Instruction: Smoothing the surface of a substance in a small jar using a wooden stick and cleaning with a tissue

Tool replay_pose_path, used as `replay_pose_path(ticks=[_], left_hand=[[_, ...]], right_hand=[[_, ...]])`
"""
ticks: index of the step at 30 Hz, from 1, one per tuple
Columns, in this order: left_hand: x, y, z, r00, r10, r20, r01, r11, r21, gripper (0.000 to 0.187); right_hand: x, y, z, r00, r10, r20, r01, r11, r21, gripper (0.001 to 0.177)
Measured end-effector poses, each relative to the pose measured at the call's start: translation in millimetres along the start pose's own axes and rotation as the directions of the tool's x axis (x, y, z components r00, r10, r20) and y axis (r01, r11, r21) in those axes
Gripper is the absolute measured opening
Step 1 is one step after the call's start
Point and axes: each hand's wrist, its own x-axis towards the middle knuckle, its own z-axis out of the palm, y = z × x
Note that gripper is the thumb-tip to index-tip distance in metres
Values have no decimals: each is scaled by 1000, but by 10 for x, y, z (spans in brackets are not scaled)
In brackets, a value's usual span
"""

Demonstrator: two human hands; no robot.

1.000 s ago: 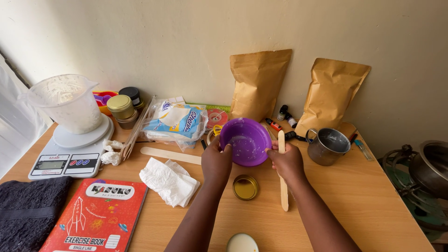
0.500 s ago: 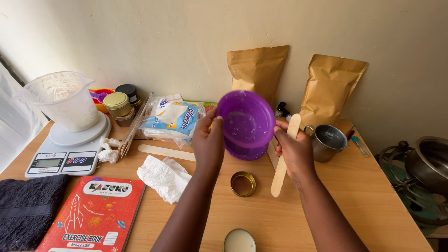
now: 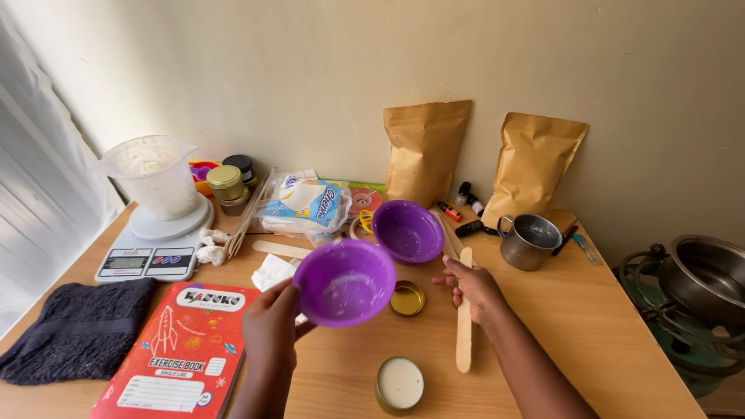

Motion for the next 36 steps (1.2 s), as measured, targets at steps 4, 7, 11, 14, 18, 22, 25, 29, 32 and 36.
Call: replay_pose_path(ticks=[4,7,11,14,18,22,25,29,32,36], left_hand=[[4,-192,-272,999,-6,-32,8,999,34,30],[-109,-202,-356,997,-70,-31,70,997,24,32],[-72,-332,-355,998,-35,-44,35,999,-11,32],[-73,-398,-336,999,-22,-36,20,999,-50,31],[-38,-480,-308,998,-52,-36,49,995,-85,29],[14,-575,-309,998,-50,-36,47,995,-83,30],[23,-602,-298,998,-55,-20,52,991,-122,27],[42,-635,-307,998,-68,19,70,987,-146,27],[48,-677,-319,995,-72,70,83,982,-170,27],[4,-648,-321,986,-108,128,126,981,-144,27]], right_hand=[[2,5,155,999,-18,26,15,993,120,35],[38,-24,281,999,-31,-29,36,983,183,23],[147,-14,368,989,-106,-106,126,970,210,17],[42,-13,420,984,-110,-143,146,952,270,12],[33,85,423,965,-115,-237,201,904,378,12],[97,112,389,951,-72,-299,189,905,382,12],[141,110,311,983,-111,-149,160,916,368,14],[133,143,124,1000,2,0,-2,918,396,23],[-98,245,-75,997,-38,72,-7,844,537,32],[-45,614,-463,930,-64,361,-263,569,779,34]])
